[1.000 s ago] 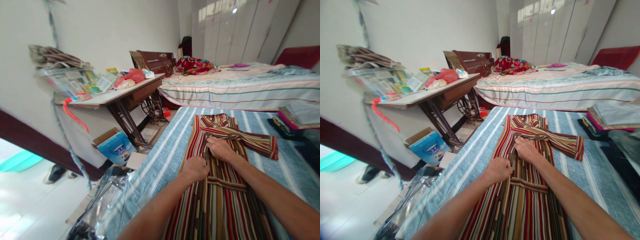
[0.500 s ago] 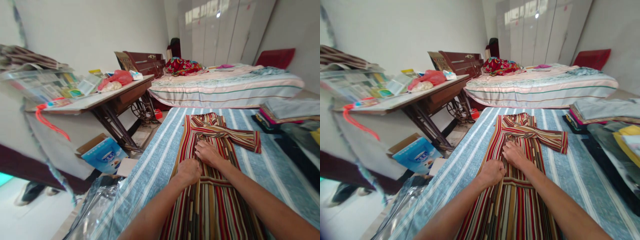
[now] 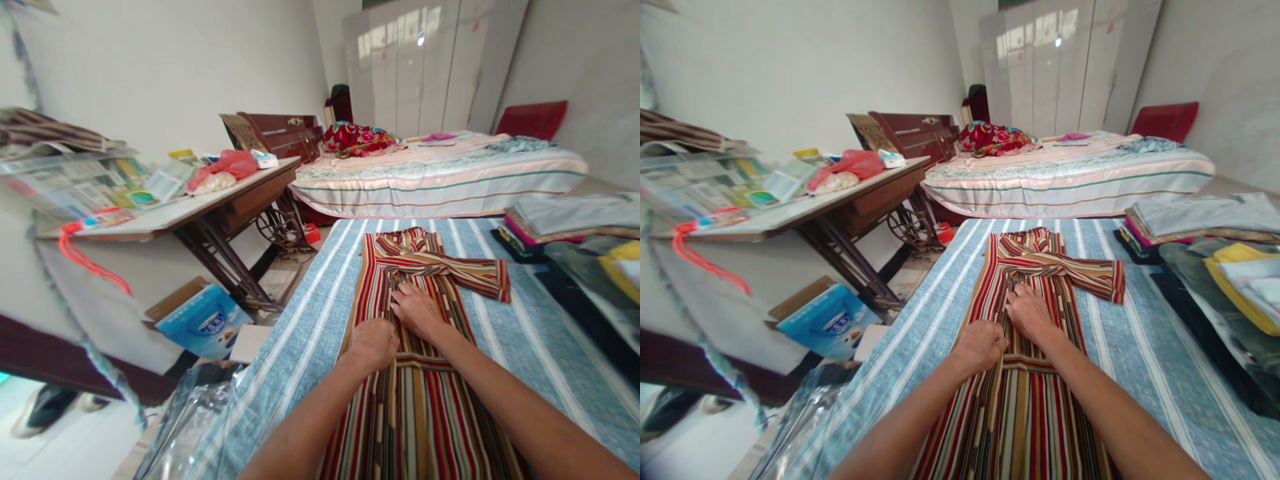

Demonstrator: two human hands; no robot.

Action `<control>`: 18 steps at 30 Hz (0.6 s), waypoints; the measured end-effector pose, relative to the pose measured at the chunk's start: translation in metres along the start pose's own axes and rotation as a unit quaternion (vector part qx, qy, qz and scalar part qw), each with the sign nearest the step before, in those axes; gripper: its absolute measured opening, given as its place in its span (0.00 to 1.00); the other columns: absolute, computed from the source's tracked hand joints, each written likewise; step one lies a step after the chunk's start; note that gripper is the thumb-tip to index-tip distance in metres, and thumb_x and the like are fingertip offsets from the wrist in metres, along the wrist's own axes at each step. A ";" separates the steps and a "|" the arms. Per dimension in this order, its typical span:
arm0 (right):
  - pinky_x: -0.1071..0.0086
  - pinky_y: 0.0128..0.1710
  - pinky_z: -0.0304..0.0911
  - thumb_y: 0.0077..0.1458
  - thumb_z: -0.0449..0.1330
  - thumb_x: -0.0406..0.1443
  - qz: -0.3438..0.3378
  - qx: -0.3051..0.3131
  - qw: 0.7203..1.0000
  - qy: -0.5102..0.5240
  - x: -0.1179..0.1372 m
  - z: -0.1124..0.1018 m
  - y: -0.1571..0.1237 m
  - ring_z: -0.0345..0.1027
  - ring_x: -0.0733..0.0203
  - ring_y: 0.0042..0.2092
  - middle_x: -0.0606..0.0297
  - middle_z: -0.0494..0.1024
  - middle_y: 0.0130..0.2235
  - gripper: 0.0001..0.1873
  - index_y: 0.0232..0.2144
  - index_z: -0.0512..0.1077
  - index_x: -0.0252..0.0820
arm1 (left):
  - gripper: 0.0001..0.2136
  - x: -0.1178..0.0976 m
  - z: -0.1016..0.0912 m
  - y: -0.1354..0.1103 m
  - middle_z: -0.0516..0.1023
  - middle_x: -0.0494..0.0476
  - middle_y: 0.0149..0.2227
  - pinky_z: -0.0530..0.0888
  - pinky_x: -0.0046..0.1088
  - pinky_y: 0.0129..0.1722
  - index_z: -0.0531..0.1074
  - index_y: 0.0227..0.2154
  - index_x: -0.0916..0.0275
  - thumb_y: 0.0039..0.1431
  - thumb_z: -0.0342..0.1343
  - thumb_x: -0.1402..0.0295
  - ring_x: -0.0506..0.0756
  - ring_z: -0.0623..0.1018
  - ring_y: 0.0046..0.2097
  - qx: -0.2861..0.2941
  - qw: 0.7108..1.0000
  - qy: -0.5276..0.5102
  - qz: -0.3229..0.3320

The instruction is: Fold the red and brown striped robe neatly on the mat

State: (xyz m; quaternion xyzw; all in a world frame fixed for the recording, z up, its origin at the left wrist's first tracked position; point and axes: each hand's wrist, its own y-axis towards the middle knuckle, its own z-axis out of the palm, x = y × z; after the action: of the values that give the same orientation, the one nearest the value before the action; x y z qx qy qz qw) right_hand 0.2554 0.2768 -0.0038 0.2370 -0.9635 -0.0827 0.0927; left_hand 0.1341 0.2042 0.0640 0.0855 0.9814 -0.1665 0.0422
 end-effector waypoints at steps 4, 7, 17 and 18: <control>0.62 0.51 0.54 0.59 0.50 0.38 -0.013 0.013 1.000 0.015 0.001 -0.004 -0.004 0.61 0.54 0.52 0.56 0.71 0.46 0.13 0.40 0.71 0.41 | 0.13 0.001 0.001 0.003 0.80 0.63 0.38 0.72 0.33 0.42 0.78 0.33 0.63 0.56 0.48 0.64 0.61 0.78 0.44 0.018 0.999 0.019 0.022; 0.62 0.52 0.55 0.59 0.51 0.38 -0.015 0.009 1.000 0.025 0.000 -0.011 -0.014 0.61 0.54 0.53 0.55 0.70 0.48 0.12 0.40 0.72 0.40 | 0.13 0.009 0.006 0.005 0.80 0.60 0.36 0.72 0.30 0.40 0.78 0.30 0.61 0.57 0.48 0.63 0.58 0.78 0.41 0.004 0.999 -0.012 0.042; 0.59 0.56 0.54 0.57 0.53 0.34 -0.044 -0.050 0.996 0.063 0.030 -0.028 -0.069 0.59 0.53 0.56 0.55 0.70 0.51 0.10 0.38 0.72 0.40 | 0.16 0.043 0.028 0.010 0.68 0.62 0.55 0.62 0.32 0.56 0.69 0.47 0.65 0.59 0.44 0.74 0.57 0.66 0.58 -0.214 0.976 0.006 0.024; 0.58 0.56 0.55 0.57 0.53 0.34 -0.048 -0.059 0.995 0.071 0.033 -0.027 -0.072 0.60 0.53 0.55 0.55 0.71 0.51 0.09 0.38 0.72 0.40 | 0.17 0.045 0.031 0.013 0.64 0.63 0.59 0.60 0.35 0.58 0.66 0.51 0.65 0.60 0.44 0.72 0.57 0.62 0.61 -0.210 0.977 0.009 0.026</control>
State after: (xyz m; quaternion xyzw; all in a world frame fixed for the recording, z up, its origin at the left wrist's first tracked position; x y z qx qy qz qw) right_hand 0.2644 0.1951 0.0127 0.2821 -0.9355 -0.1272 0.1707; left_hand 0.0944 0.2131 0.0255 0.1021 0.9922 0.0452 0.0546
